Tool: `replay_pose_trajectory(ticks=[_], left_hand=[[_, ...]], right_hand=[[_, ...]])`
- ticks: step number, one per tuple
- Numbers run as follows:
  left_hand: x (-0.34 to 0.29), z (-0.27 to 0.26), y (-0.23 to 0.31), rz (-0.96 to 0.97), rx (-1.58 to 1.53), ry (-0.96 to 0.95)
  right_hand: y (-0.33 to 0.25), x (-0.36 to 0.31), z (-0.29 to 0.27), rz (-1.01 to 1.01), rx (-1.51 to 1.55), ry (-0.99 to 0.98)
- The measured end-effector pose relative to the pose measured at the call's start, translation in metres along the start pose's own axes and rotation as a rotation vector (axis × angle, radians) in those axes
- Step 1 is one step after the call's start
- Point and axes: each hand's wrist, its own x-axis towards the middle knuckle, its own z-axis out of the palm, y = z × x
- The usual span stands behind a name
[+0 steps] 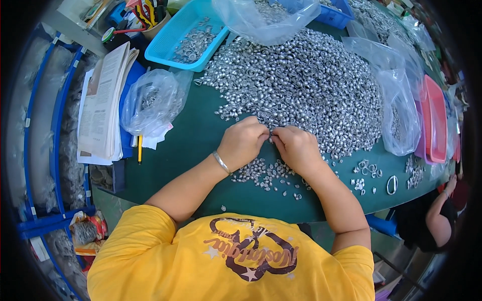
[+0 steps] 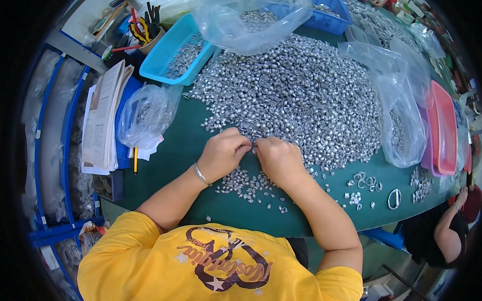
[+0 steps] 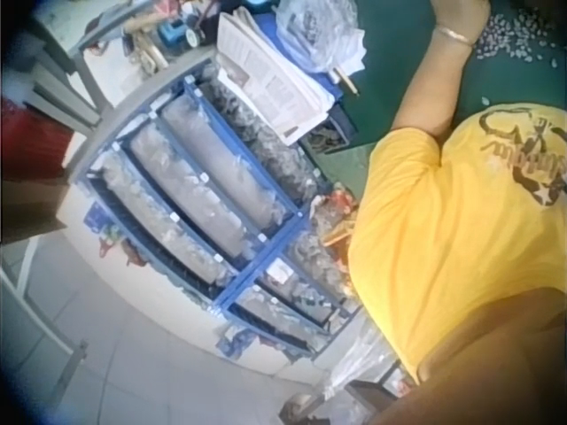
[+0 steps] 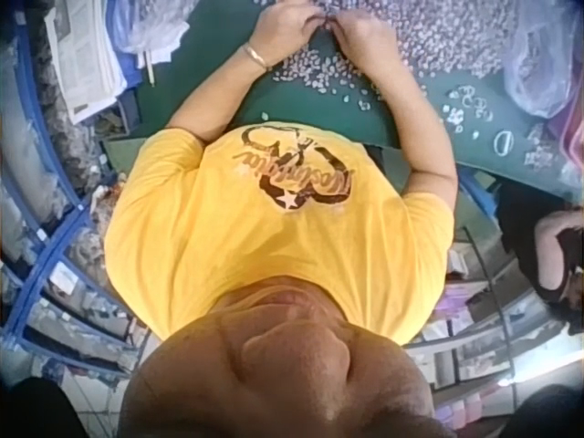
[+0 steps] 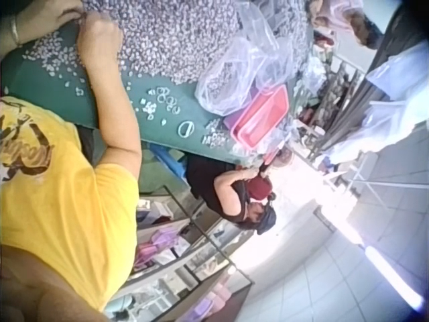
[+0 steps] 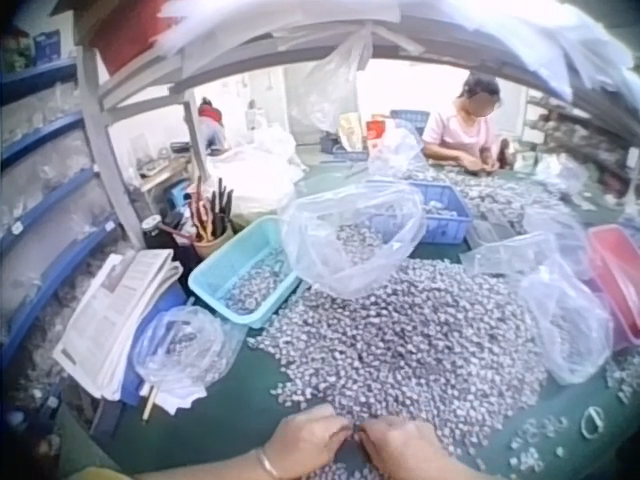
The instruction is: The person sorts through a large pile of small silver-colored metal components on a green table by hand, picking them up one by one and moving them into different clusters or containers.
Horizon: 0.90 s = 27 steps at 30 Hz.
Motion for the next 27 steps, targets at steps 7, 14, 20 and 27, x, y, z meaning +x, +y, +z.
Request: replay_pose_trajectory(ticks=[7, 14, 20, 27], left_hand=[[-0.003, -0.041, -0.012, -0.796, -1.539, 0.014], [-0.007, -0.023, -0.011, -0.318, -0.337, -0.035], [-0.007, -0.008, -0.008, 0.0, 0.104, -0.042], [-0.003, -0.006, -0.007, -0.063, 0.014, 0.009]], right_hand=[[0.015, 0.009, -0.031, 0.539, 1.205, -0.219], [0.012, 0.012, 0.008, -0.203, 0.042, 0.114], [0.002, 0.011, 0.006, -0.242, -0.18, 0.054], [0.002, 0.008, 0.003, -0.154, -0.102, 0.05]])
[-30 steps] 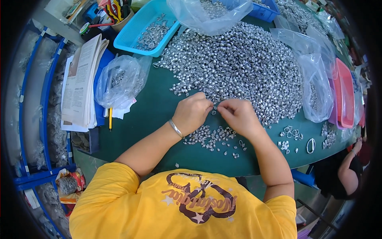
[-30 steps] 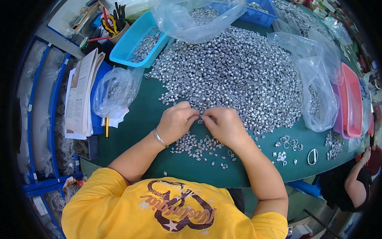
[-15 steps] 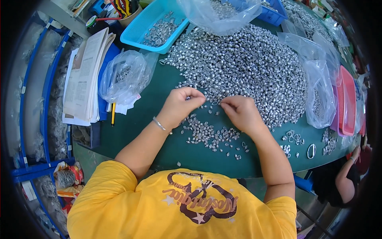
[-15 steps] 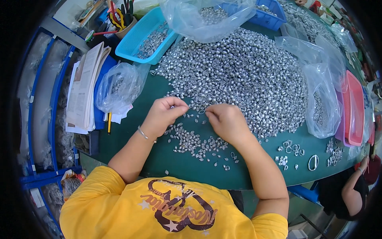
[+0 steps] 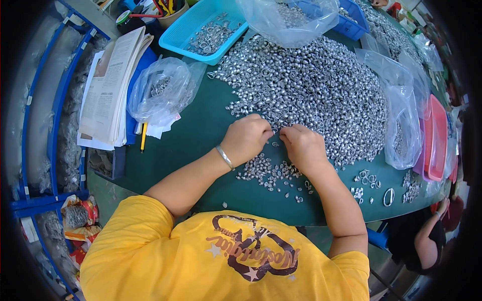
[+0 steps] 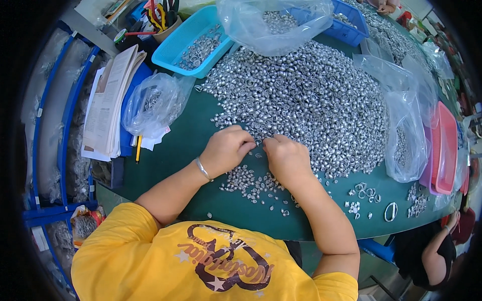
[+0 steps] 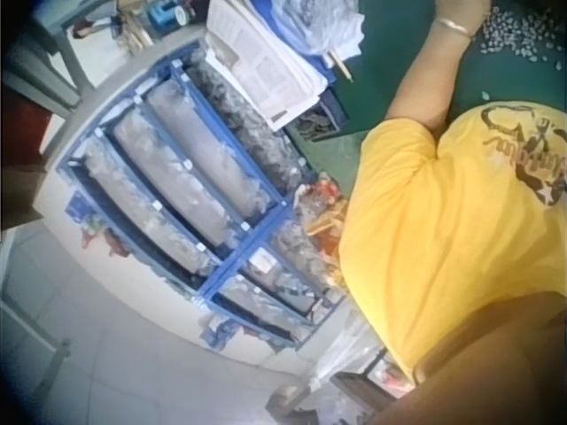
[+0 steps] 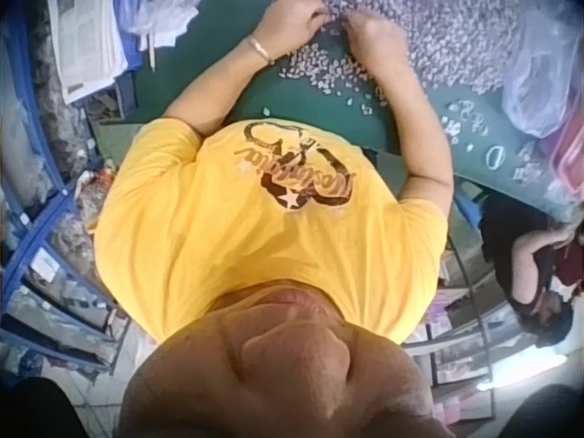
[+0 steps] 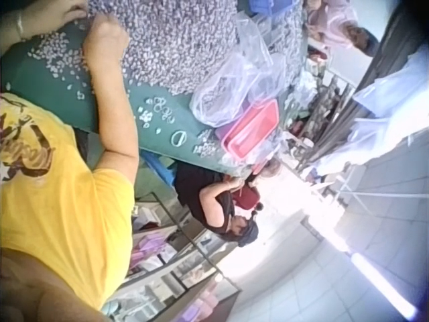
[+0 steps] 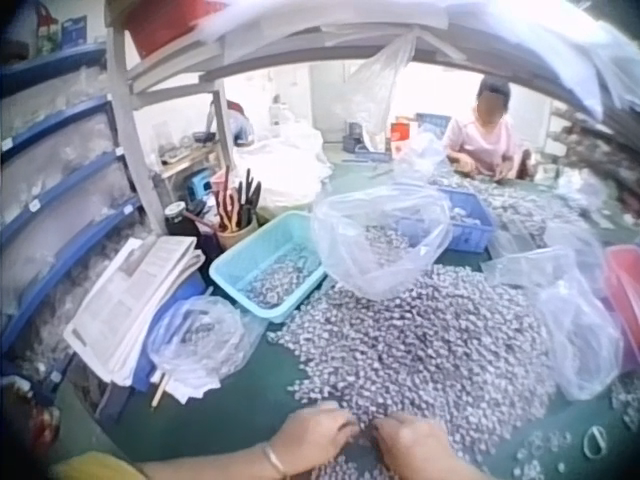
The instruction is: The person sorts through a large pile of small silver-colored metal components on a green table by hand, picking them up one by one and moving them into different clusters or containers.
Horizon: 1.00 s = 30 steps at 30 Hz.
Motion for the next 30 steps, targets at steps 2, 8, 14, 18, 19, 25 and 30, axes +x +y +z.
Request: replay_pose_trajectory(ticks=[2, 8, 14, 18, 19, 25, 30], left_hand=[[-0.001, -0.004, 0.001, -0.156, -0.272, -0.017], [0.001, -0.032, 0.002, -0.77, -1.436, -0.02], [-0.001, -0.029, 0.003, -0.675, -0.854, 0.001], [-0.003, -0.012, 0.0, -0.209, -0.331, 0.03], [-0.002, -0.007, 0.0, -0.117, -0.216, 0.032], [0.003, 0.005, 0.002, 0.049, 0.098, 0.001], [0.003, 0.005, 0.001, -0.043, -0.159, 0.047]], right_hand=[[0.0, 0.0, -0.001, 0.027, -0.019, 0.002], [0.005, 0.0, -0.009, 0.331, 0.648, -0.06], [0.022, 0.003, -0.032, 0.627, 1.015, -0.095], [0.011, 0.003, -0.012, 0.291, 0.427, 0.01], [0.012, 0.002, -0.006, 0.149, 0.313, 0.061], [0.0, 0.004, 0.003, 0.083, -0.035, 0.084], [-0.002, 0.002, 0.001, 0.093, -0.106, 0.086]])
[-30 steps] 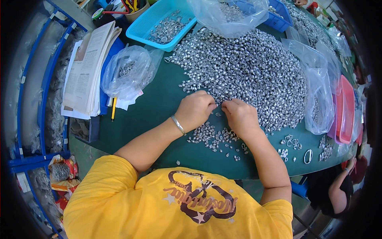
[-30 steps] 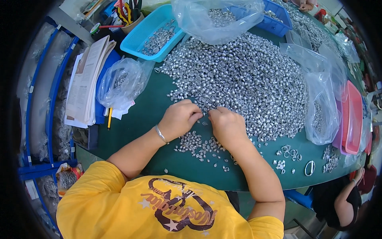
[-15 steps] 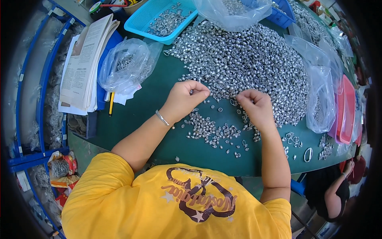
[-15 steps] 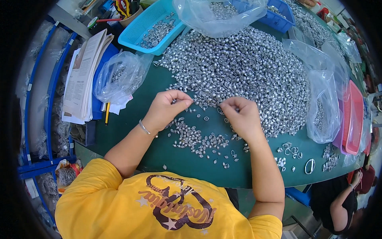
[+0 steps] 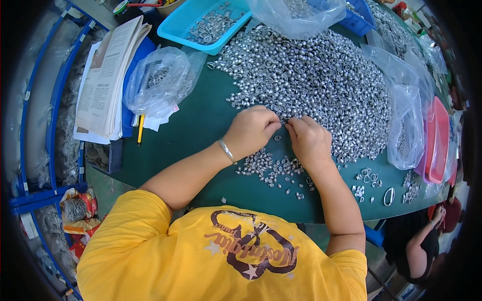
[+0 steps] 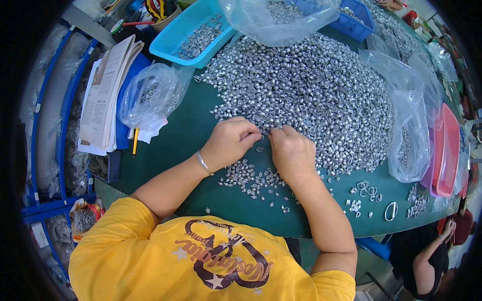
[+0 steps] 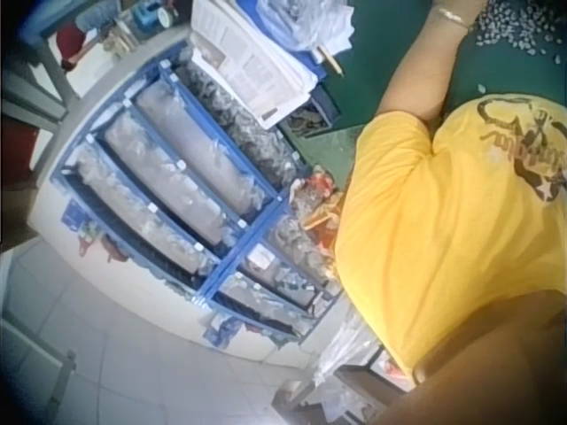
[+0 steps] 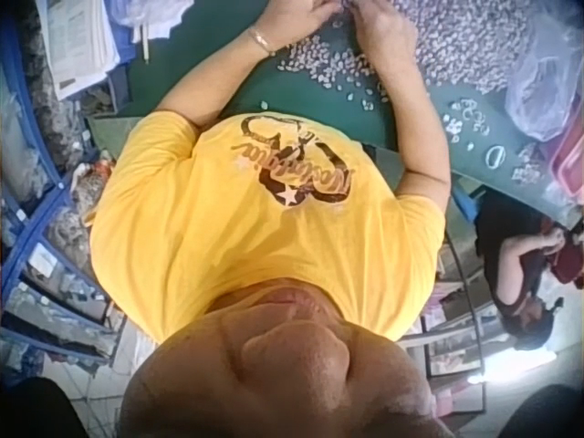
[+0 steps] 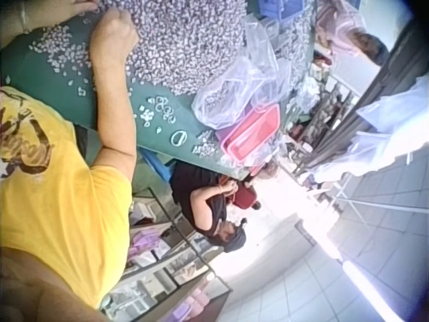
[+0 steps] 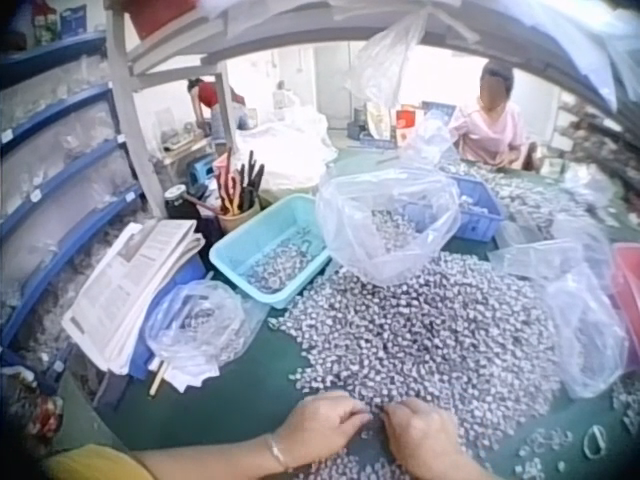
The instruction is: The person sorts through a large pile of small silver-colored metal components on a green table by hand, picking them up one by one and moving them into different clusters or containers.
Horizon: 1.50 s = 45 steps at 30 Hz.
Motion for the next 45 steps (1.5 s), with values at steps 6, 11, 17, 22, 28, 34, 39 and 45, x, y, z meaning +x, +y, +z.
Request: replay_pose_trajectory(ticks=[6, 11, 17, 22, 28, 34, 39, 45], left_hand=[[0.008, -0.022, 0.007, -0.753, -1.146, -0.029], [0.008, -0.004, -0.006, -0.248, -0.345, -0.1], [0.017, 0.001, -0.002, 0.262, 0.263, -0.099], [0.019, 0.003, -0.003, 0.34, 0.35, -0.135], [0.023, 0.01, -0.006, 0.414, 0.349, -0.1], [0.016, 0.005, -0.007, 0.375, 0.297, -0.05], [0.01, 0.0, -0.006, 0.085, 0.026, -0.008], [0.006, -0.02, 0.013, -0.717, -0.921, -0.229]], right_hand=[[0.002, -0.004, -0.002, 0.031, -0.029, -0.033], [0.009, -0.002, -0.003, -0.002, 0.049, -0.028], [0.024, -0.002, -0.031, 0.644, 1.17, -0.171], [0.037, -0.008, -0.037, 0.68, 1.897, -0.153], [0.015, -0.004, -0.014, 0.285, 0.588, -0.145], [0.008, 0.003, 0.001, 0.018, 0.183, -0.07], [0.005, 0.006, -0.001, 0.002, 0.144, -0.104], [0.011, 0.005, -0.026, 0.305, 1.029, -0.217]])
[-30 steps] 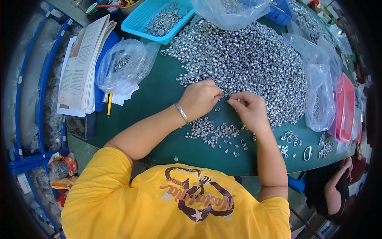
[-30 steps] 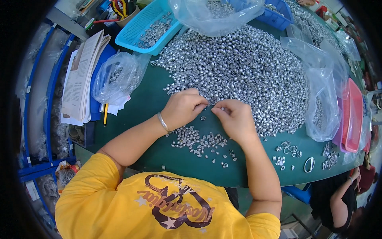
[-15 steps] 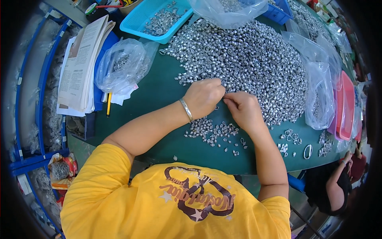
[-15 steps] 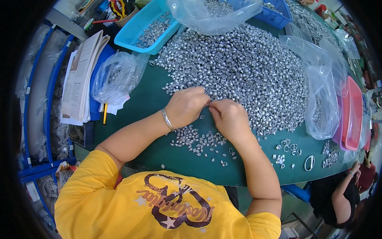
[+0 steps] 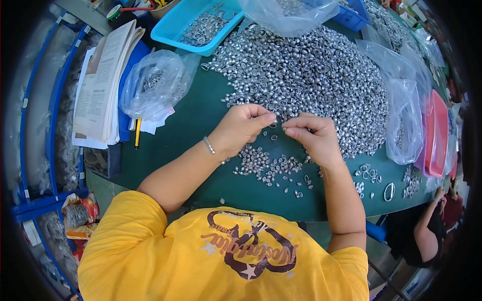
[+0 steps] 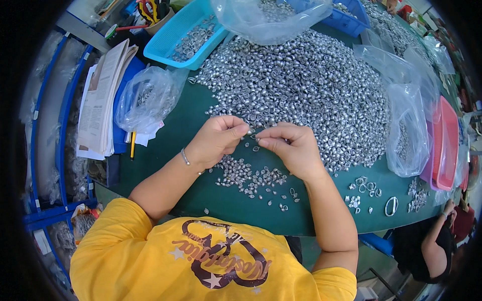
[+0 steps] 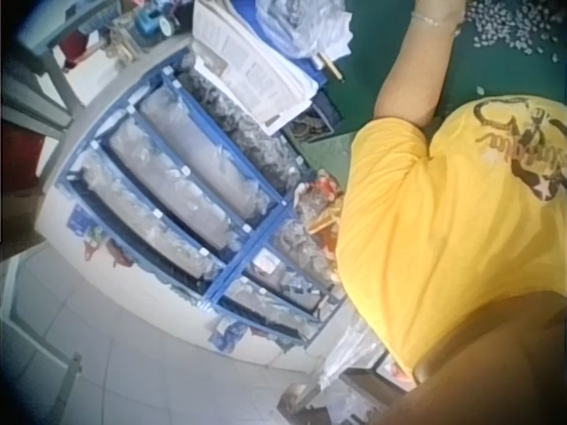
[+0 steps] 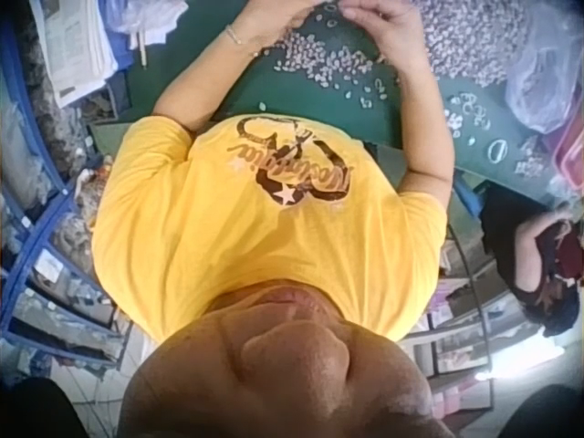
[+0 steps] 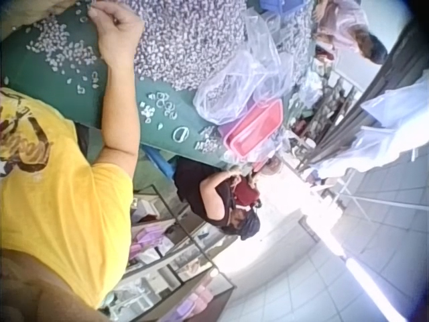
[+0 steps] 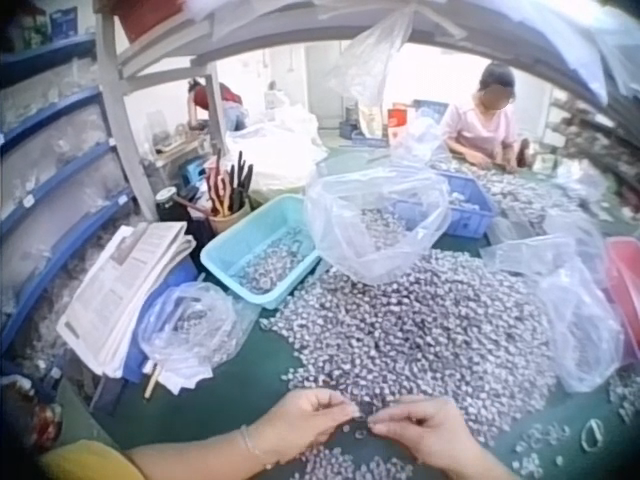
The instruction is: The person sorts through a large pile of small silver-colored metal components on a green table by hand, picking them up one by one and moving them into different clusters or containers.
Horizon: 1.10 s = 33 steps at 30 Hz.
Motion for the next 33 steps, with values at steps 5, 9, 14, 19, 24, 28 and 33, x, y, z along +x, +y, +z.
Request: replay_pose_trajectory(ticks=[5, 9, 14, 19, 24, 28, 33], left_hand=[[-0.01, -0.005, -0.007, -0.07, -0.377, -0.207], [-0.014, -0.012, -0.007, -0.072, -0.571, -0.271], [-0.015, -0.02, 0.006, -0.06, -0.544, -0.14], [-0.004, -0.012, -0.002, 0.303, 0.666, 0.131], [0.0, -0.013, -0.02, 0.708, 1.12, 0.119], [-0.002, -0.011, -0.021, 0.697, 1.078, 0.115], [-0.017, -0.004, -0.001, 0.055, 0.32, 0.05]], right_hand=[[-0.003, -0.011, -0.006, -0.023, 0.412, -0.167], [0.003, -0.023, -0.016, 0.05, 1.225, -0.219], [0.004, -0.025, -0.026, 0.121, 0.164, 0.072], [0.018, -0.017, -0.002, -0.182, -0.754, 0.173], [0.021, -0.015, 0.004, -0.174, -0.849, 0.167], [0.011, -0.018, -0.011, 0.093, -0.195, 0.174], [0.017, -0.03, -0.034, 0.314, 0.564, 0.129]])
